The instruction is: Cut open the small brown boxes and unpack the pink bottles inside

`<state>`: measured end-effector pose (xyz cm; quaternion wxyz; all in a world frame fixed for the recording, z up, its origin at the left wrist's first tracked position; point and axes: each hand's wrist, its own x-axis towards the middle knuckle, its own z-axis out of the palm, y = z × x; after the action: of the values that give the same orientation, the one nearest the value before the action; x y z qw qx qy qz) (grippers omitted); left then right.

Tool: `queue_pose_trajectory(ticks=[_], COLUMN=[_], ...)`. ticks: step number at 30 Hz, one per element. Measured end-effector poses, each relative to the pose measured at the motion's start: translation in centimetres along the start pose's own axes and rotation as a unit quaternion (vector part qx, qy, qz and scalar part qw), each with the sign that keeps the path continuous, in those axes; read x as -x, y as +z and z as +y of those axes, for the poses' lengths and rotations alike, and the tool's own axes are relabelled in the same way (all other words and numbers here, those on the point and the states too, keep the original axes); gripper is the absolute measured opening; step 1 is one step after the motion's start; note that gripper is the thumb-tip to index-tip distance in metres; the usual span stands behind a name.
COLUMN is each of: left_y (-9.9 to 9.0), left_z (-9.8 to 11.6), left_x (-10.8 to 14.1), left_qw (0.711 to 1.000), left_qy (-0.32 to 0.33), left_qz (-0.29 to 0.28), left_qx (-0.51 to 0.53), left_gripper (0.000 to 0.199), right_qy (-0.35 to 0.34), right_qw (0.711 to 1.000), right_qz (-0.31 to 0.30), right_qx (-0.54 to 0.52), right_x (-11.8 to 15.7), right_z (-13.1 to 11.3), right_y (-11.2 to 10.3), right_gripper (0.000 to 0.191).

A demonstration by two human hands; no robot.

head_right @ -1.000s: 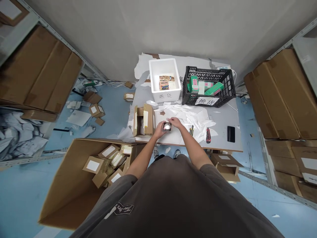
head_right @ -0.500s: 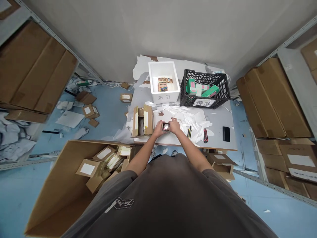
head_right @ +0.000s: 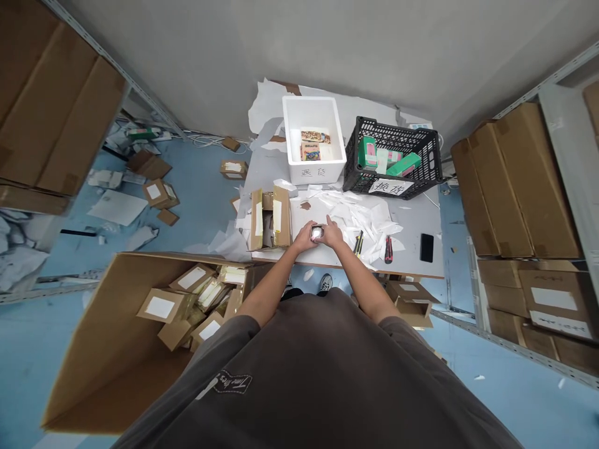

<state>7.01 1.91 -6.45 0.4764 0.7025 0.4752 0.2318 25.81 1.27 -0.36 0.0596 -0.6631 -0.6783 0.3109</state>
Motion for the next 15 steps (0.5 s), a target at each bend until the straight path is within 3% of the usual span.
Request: queue_pose_trajectory(ticks=[7, 10, 15], left_y=[-0.7, -1.2, -1.7], left_z=[0.6, 1.1, 2.5], left_x=[-0.4, -0.4, -0.5], left_qw=[0.998, 0.996, 0.994], left_qy=[-0.062, -0.089, -0.108], left_qz=[-0.014, -0.020, -0.020], left_qx=[-0.014, -0.023, -0.016], left_gripper=[0.081, 0.085, 0.092], right_qy=[-0.063, -0.071, -0.071], right_qw=[0.996, 0.992, 0.987], right_qz=[0.044, 0.072, 0.064], right_qx=[-0.055, -0.079, -0.131], right_x=[1.0, 1.5, 1.2], right_z=[-2.3, -3.6, -5.8], right_y=[-2.9, -6.1, -13.0], right_gripper=[0.038, 0.044, 0.043])
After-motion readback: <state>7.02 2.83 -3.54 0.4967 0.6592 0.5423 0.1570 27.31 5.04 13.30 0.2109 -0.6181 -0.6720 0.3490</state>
